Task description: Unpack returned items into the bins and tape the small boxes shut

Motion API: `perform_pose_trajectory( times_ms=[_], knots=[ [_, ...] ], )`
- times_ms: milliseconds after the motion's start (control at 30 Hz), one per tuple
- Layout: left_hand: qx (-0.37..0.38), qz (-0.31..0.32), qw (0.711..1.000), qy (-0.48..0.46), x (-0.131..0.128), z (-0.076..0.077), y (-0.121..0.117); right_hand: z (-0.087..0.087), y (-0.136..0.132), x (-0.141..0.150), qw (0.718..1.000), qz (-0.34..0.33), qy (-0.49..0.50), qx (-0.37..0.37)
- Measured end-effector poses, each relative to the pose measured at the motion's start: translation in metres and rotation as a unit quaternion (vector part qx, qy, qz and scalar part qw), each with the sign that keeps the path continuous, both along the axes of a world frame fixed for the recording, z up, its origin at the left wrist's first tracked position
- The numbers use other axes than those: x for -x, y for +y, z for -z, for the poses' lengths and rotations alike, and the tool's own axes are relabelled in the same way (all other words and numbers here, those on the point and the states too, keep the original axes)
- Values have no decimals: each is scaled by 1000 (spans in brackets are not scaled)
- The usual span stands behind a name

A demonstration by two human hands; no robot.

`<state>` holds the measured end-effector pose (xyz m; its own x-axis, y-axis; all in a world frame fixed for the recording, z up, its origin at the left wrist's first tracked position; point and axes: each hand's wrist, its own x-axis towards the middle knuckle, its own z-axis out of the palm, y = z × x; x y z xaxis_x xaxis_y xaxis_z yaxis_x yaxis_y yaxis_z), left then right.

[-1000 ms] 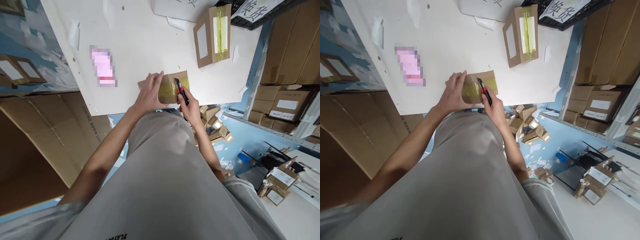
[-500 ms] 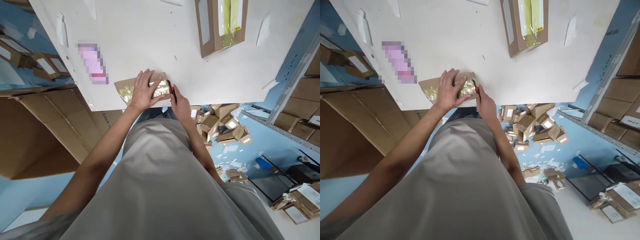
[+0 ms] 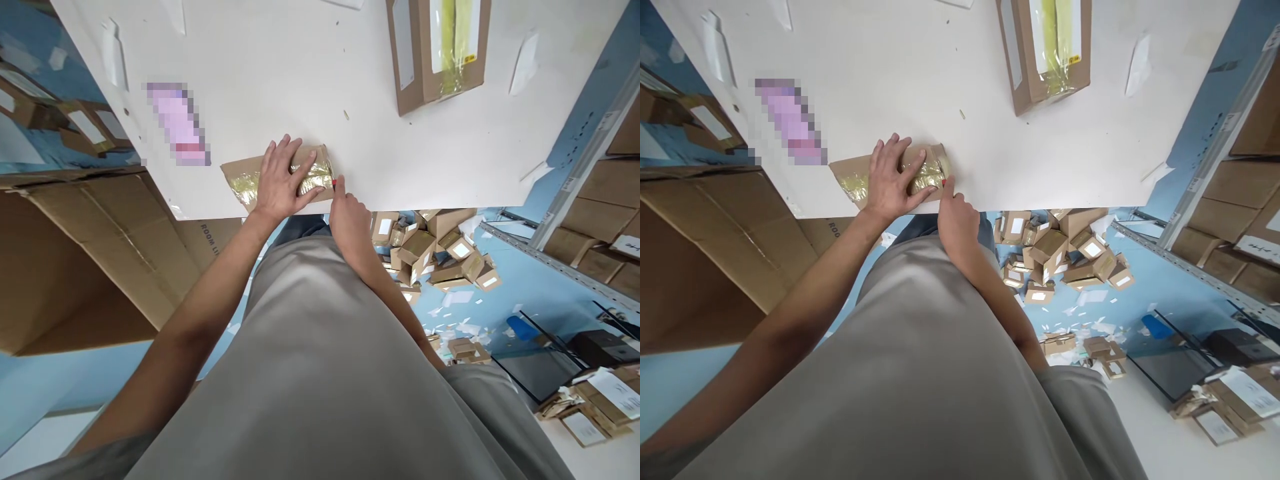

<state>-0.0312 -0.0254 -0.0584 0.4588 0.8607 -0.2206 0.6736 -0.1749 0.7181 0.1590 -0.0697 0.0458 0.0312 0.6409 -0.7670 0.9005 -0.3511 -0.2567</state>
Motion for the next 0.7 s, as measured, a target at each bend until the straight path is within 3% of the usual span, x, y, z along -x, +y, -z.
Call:
perform_pose_trajectory(
  times_ms=[167, 700],
  knots=[
    [5, -2, 1000, -11, -2, -3, 0, -6, -5, -2, 1000, 8, -12, 25],
    [-31, 5, 999, 11, -4, 0, -2, -13, -13, -1, 1000, 3, 6, -29]
  ],
)
